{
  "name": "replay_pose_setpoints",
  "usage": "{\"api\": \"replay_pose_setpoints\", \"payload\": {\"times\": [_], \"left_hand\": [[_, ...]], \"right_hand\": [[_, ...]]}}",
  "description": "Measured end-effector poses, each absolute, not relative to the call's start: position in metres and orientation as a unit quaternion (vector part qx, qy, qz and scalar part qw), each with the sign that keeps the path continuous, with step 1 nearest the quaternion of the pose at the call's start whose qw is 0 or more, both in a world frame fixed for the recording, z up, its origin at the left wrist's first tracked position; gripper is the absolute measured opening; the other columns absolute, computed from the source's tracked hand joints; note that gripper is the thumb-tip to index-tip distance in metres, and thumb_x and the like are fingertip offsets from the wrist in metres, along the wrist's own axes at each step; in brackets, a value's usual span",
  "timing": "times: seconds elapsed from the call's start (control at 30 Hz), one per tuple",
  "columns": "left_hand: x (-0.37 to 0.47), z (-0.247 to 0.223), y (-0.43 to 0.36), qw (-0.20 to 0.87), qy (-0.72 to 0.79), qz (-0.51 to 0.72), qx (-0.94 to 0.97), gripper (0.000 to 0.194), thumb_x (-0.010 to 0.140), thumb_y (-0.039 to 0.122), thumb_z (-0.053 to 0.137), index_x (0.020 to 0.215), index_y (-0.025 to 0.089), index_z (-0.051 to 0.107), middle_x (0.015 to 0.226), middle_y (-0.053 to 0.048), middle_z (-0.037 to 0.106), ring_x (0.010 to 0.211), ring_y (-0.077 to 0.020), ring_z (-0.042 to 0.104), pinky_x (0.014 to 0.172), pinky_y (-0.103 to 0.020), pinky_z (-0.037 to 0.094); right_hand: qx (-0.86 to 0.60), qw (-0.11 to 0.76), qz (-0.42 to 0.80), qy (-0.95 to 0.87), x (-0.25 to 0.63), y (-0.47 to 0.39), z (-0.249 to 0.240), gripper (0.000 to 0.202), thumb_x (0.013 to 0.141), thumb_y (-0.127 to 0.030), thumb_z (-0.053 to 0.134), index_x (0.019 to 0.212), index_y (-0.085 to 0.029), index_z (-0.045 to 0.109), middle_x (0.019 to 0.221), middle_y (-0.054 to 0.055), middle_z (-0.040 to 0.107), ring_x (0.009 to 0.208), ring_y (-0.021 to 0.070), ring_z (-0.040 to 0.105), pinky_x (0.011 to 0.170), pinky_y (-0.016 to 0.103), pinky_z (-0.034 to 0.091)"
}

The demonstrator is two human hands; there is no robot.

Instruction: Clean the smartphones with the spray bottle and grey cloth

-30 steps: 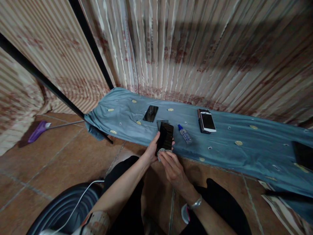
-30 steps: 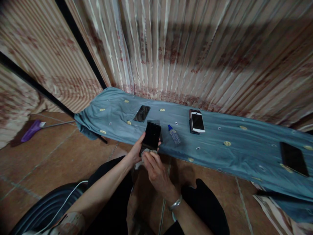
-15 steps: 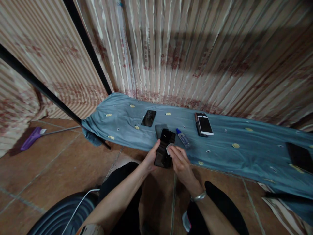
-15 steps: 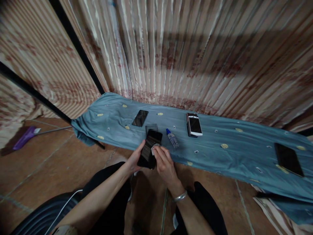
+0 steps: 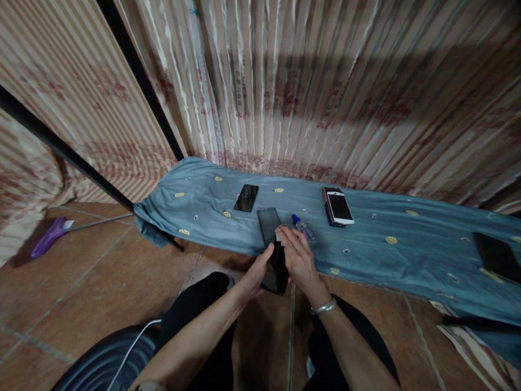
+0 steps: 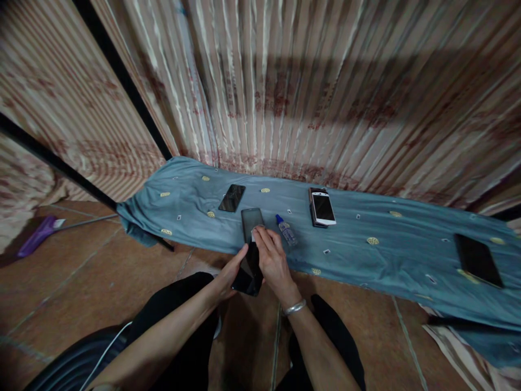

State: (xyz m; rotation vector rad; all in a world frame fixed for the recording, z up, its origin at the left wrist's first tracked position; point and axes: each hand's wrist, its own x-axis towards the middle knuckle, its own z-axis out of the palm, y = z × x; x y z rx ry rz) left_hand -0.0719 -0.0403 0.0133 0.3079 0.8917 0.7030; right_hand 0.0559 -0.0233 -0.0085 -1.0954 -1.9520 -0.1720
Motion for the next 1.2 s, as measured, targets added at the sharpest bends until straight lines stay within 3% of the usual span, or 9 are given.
{"api": "replay_pose_setpoints", "payload": {"times": [0.4,0.73,1.0,1.2], "left_hand": [[-0.086,0.02,-0.034,0.832,0.395,0.367,0.128,0.048,0.093,0.047,0.04,0.107,0.01,0.065,0.091,-0.014,0.072,0.073,-0.0189,0.068,0.065,-0.032,0.056],[-0.092,0.025,-0.029,0.843,0.372,0.378,0.087,0.052,0.094,0.048,0.036,0.109,0.007,0.064,0.093,-0.016,0.073,0.081,-0.022,0.07,0.077,-0.037,0.056],[-0.099,0.028,-0.024,0.833,0.377,0.4,0.061,0.047,0.094,0.044,0.04,0.106,0.008,0.066,0.084,-0.013,0.074,0.072,-0.0206,0.07,0.073,-0.032,0.055],[-0.102,0.035,-0.019,0.831,0.377,0.406,0.048,0.049,0.094,0.044,0.037,0.107,0.007,0.067,0.085,-0.012,0.074,0.076,-0.0215,0.071,0.076,-0.031,0.054]], "right_hand": [[-0.486,0.436,-0.044,-0.757,0.071,-0.015,-0.022,0.047,0.092,-0.009,0.035,0.135,-0.02,0.052,0.128,0.012,0.059,0.12,0.0251,0.05,0.1,0.047,0.046],[-0.511,0.447,0.017,-0.734,0.059,-0.018,-0.028,0.045,0.092,-0.012,0.034,0.13,-0.022,0.056,0.13,0.011,0.057,0.123,0.0243,0.052,0.103,0.047,0.044],[-0.503,0.434,0.025,-0.747,0.047,-0.027,-0.027,0.043,0.093,-0.012,0.033,0.127,-0.018,0.058,0.127,0.013,0.059,0.118,0.0229,0.055,0.098,0.041,0.049],[-0.489,0.442,0.016,-0.752,0.041,-0.032,-0.026,0.043,0.093,-0.011,0.034,0.126,-0.02,0.059,0.123,0.013,0.061,0.114,0.0222,0.057,0.096,0.041,0.051]]}}
